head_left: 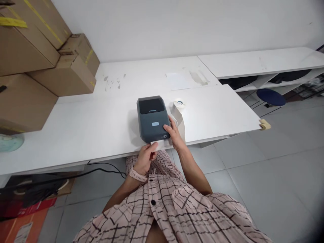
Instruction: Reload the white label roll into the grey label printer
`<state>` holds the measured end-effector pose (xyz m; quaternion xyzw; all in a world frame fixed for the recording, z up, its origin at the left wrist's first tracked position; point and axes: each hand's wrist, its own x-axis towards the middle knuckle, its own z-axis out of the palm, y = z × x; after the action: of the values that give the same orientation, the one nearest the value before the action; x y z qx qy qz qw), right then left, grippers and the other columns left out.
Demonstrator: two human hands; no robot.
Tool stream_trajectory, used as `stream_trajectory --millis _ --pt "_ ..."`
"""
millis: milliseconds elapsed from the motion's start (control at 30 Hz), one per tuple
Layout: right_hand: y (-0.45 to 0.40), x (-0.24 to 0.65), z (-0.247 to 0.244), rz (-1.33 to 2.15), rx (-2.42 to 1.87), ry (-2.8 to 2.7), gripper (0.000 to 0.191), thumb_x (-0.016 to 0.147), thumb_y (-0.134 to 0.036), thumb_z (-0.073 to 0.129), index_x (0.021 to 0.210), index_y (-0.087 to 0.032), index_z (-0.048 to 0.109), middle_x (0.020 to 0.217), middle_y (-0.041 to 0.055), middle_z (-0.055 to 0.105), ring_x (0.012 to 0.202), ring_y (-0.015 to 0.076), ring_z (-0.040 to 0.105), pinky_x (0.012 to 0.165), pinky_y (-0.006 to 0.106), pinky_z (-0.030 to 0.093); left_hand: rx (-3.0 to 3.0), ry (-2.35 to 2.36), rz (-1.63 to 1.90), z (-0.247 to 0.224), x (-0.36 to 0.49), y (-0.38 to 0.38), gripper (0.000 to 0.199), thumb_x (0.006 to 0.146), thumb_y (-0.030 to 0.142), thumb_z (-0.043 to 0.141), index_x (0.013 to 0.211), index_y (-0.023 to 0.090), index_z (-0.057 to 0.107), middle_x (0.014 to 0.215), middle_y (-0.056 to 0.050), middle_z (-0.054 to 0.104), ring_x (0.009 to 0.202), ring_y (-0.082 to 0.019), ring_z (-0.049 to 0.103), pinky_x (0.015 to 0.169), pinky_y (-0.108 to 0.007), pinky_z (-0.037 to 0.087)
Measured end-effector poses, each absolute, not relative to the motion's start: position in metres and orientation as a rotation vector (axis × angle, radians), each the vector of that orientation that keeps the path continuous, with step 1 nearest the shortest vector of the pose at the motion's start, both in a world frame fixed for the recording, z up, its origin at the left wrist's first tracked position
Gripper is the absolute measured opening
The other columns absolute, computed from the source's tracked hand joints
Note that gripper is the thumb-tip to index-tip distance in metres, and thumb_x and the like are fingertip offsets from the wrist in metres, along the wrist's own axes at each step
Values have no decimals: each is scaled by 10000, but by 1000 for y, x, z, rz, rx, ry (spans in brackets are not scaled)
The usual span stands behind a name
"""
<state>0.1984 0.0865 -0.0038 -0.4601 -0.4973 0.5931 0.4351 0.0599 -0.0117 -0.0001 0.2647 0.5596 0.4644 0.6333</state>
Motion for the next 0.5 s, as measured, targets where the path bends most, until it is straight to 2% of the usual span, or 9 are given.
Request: stream_trajectory --millis 67,133,333,433,500 --pt "87 197 0 1496 -1139 -1198 968 801 -600 635 1608 -220 257 1667 85 361 1522 289 376 1232 440 389 591 1282 1090 4 60 -6 539 600 639 829 651 195 529 502 70 412 433 -55 295 439 -235 184" --pt "89 195 6 1491 -1132 -1196 986 789 -580 650 1613 -227 240 1662 94 367 1505 291 404 1227 450 391 631 1324 1125 4 61 -7 556 607 655 822 617 192 513 488 72 401 431 -49 288 434 -229 180" --pt "102 187 27 1397 -1120 -1250 1034 713 -492 777 1594 -239 299 1601 112 446 1449 311 461 1229 486 370 722 1378 1134 -6 60 -13 560 672 662 788 591 193 493 492 61 437 447 -63 358 450 -225 277" --pt "109 184 31 1353 -1162 -1293 1026 693 -401 772 1594 -252 303 1543 113 505 1392 340 508 1196 547 394 720 1407 1139 -5 61 -10 585 643 683 794 573 191 486 483 59 443 452 -65 367 458 -226 297" --pt "112 184 31 1296 -1188 -1346 1014 680 -351 766 1588 -276 321 1541 98 507 1408 349 487 1204 571 372 716 1436 1149 -4 62 -9 596 619 702 797 567 190 495 479 56 450 452 -69 372 458 -229 301"
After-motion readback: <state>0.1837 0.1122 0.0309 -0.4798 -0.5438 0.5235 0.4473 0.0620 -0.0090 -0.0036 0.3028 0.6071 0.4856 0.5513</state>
